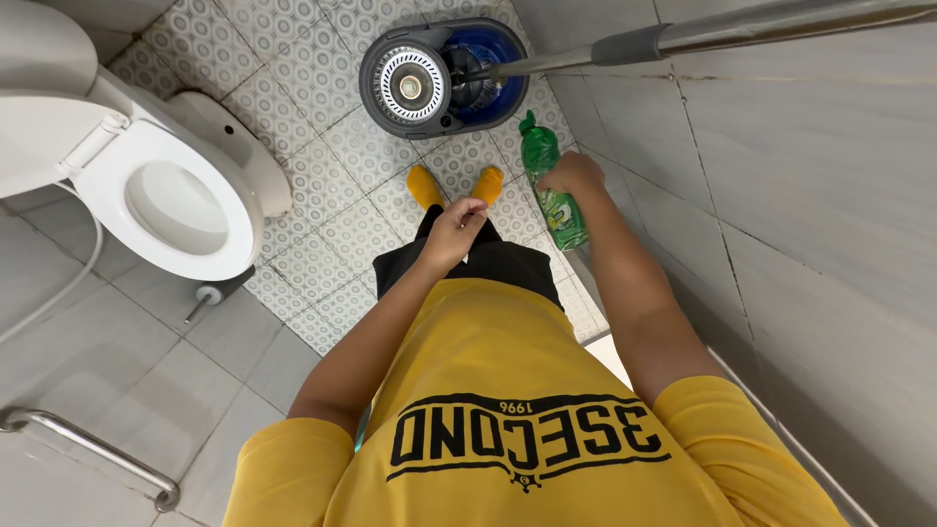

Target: Preparing a mop with cleaning solution and mopping the bathroom floor.

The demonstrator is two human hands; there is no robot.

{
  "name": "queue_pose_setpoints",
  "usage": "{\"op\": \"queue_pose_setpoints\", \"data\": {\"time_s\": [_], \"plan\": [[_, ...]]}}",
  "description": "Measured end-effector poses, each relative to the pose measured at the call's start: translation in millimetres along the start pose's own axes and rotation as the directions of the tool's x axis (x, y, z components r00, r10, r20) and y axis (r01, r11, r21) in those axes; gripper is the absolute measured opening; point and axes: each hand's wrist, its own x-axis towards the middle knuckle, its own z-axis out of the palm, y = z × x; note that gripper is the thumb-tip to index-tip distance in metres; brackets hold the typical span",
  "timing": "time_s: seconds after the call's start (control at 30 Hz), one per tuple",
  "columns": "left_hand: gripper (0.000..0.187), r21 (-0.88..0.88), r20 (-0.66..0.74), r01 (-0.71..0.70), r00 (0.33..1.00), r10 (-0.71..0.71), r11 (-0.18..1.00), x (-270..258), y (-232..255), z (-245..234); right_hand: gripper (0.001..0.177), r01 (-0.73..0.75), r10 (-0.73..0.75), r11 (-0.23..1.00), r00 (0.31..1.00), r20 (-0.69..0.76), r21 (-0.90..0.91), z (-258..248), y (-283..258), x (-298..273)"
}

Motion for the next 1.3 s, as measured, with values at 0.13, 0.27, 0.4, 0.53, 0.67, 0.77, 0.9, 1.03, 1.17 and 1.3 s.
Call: {"op": "queue_pose_setpoints", "data": {"time_s": [0.13,0.27,0.4,0.53,0.67,0.77,0.9,1.03,1.17,1.3], "plan": [[0.029,-0.008,-0.013,0.037,0.999,-0.037,0.999,1,2,-6,0.091,-0.016,0.016,0.999,1.0,-0.002,0.047,6,0,6],[0.029,-0.022,-0.025,0.059,0.998,-0.06,0.998,1,3,-10,0.086,0.006,-0.004,0.989,1.0,-0.014,0.15,15,7,24],[0.028,-0.047,-0.03,0.051,0.998,-0.052,0.998,3,1,-10,0.077,0.034,-0.038,0.981,0.999,0.018,0.192,17,9,34],[0.028,-0.026,-0.028,0.026,0.999,-0.027,0.999,5,0,-9,0.075,0.068,-0.068,0.958,0.998,-0.008,0.28,17,8,33],[0.028,-0.034,-0.029,0.025,0.999,-0.026,0.999,5,1,-9,0.073,0.083,-0.069,0.942,0.996,-0.054,0.325,14,3,24],[0.027,-0.035,-0.024,0.025,0.999,-0.026,0.999,4,-1,-11,0.072,0.083,-0.061,0.944,0.995,-0.079,0.32,12,0,19],[0.027,-0.008,-0.03,0.01,0.999,-0.01,1.0,1,0,-15,0.07,0.06,-0.034,0.935,0.996,-0.078,0.348,20,-3,25],[0.027,-0.024,-0.028,-0.002,1.0,0.001,1.0,0,0,-18,0.07,0.033,-0.015,0.904,0.999,-0.044,0.425,26,-2,32],[0.027,-0.044,-0.017,0.005,1.0,-0.006,0.999,-1,-3,-18,0.066,0.02,-0.027,0.817,1.0,0.003,0.576,28,-4,28],[0.026,-0.059,-0.005,0.016,1.0,-0.016,0.998,-2,-6,-18,0.061,0.029,-0.061,0.749,0.998,0.026,0.662,30,-5,28]]}}
